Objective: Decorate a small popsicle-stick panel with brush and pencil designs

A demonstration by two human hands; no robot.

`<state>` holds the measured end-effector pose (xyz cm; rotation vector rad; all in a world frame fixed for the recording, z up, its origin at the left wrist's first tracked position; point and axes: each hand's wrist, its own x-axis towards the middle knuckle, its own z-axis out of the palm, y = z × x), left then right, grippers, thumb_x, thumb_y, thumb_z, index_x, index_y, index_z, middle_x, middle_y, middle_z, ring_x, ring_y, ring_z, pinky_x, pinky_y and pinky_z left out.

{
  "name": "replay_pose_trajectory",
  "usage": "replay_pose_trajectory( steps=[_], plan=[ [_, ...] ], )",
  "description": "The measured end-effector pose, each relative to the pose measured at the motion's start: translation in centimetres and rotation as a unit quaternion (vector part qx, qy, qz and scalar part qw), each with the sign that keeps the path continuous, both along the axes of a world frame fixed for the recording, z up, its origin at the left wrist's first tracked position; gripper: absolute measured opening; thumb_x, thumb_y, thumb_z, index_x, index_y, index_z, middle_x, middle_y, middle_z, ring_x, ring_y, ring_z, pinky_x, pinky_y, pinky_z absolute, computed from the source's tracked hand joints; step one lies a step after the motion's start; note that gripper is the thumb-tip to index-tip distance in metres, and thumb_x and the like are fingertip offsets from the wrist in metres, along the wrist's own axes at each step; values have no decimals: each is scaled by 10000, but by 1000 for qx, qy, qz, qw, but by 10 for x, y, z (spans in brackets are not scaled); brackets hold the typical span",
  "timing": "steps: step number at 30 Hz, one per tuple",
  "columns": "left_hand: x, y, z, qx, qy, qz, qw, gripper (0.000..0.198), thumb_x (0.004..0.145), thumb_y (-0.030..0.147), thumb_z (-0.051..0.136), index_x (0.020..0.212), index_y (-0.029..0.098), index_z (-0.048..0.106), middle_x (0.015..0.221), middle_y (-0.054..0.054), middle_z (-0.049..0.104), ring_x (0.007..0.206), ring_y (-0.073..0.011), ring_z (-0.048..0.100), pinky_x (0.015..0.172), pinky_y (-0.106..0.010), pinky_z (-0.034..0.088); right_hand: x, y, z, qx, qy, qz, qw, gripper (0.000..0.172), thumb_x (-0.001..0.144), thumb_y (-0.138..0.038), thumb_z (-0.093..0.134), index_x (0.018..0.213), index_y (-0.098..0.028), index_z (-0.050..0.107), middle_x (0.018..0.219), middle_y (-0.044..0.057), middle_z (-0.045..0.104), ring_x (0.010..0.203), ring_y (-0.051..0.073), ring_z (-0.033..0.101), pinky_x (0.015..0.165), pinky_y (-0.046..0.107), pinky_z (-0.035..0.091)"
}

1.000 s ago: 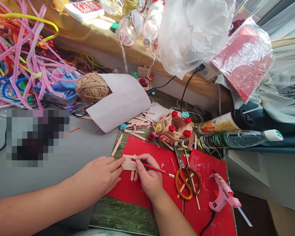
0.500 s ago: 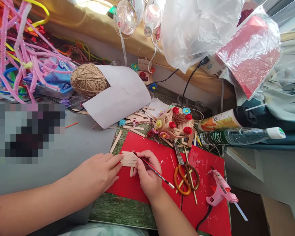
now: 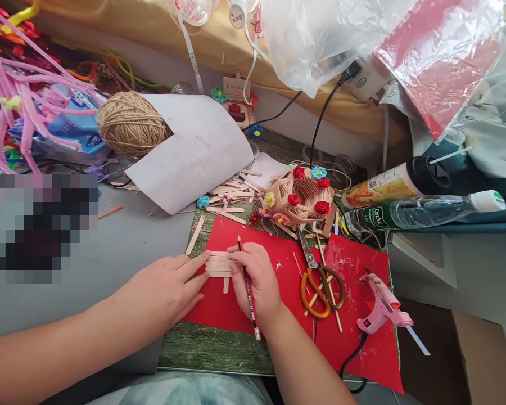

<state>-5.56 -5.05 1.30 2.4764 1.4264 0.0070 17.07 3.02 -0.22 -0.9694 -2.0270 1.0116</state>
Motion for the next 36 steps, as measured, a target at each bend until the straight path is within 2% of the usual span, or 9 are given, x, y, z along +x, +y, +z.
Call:
replay_pose_trajectory(
  steps=[2, 4, 9, 14, 17, 27, 31, 36],
  plan=[
    [0, 3, 2, -1, -4, -2, 1000, 199, 958, 254, 619, 1127, 190, 704, 1507, -158, 592, 974, -264, 641, 744, -396, 490, 0, 5, 1, 18, -42, 67, 997, 412, 918, -172, 732, 1292, -326, 657, 1326, 100, 705, 1266, 313, 603, 1101, 550, 480],
    [0, 8, 5, -2, -14, 6, 1000, 143, 978, 236, 587, 1067, 188, 688, 1462, -150, 614, 959, -256, 643, 756, -398, 497, 1, 8, -2, 8, -63, 98, 993, 498, 879, -202, 790, 1332, -326, 627, 1373, 107, 685, 1295, 323, 583, 1103, 558, 485],
    [1, 24, 6, -58, -84, 77, 992, 118, 1027, 224, 527, 1086, 185, 622, 1167, -106, 681, 989, -237, 667, 831, -376, 533, 3, 9, -9, -4, -74, 93, 993, 490, 882, -206, 784, 1330, -327, 625, 1288, 100, 705, 1237, 318, 606, 1080, 550, 507],
    [0, 31, -3, -53, -145, 122, 980, 320, 1008, 283, 599, 1312, 201, 536, 1301, -110, 671, 1167, -258, 671, 940, -392, 544, 3, 11, -8, -7, -81, 108, 991, 520, 880, -185, 775, 1355, -323, 614, 1283, 101, 692, 1250, 321, 584, 1077, 549, 507],
    [-1, 33, -2, -73, -162, 133, 975, 345, 998, 312, 639, 1306, 203, 529, 1283, -90, 684, 1141, -248, 680, 938, -390, 545, 4, 12, -7, -15, -75, 106, 991, 493, 883, -173, 771, 1331, -317, 624, 1266, 95, 698, 1239, 317, 583, 1057, 533, 518],
    [-2, 38, 8, -96, -174, 115, 973, 212, 1016, 279, 625, 1215, 223, 583, 1203, -53, 689, 1064, -211, 670, 862, -334, 521, 4, 15, -5, -37, -65, 111, 991, 394, 890, -188, 812, 1230, -309, 654, 1227, 85, 720, 1190, 306, 605, 1015, 505, 531],
    [-4, 38, 7, -75, -140, 82, 984, 105, 1033, 283, 591, 1080, 209, 649, 1142, -49, 685, 1008, -210, 668, 852, -345, 521, 4, 15, -4, -30, -69, 113, 991, 361, 898, -193, 813, 1205, -295, 651, 1213, 87, 721, 1180, 302, 601, 999, 499, 538],
    [-3, 36, 5, -60, -107, 70, 990, 214, 1063, 305, 528, 947, 201, 674, 1013, -41, 674, 900, -198, 659, 756, -334, 498, 4, 15, -5, -33, -71, 115, 990, 378, 899, -178, 808, 1218, -297, 645, 1220, 87, 719, 1178, 306, 604, 991, 511, 548]
  ],
)
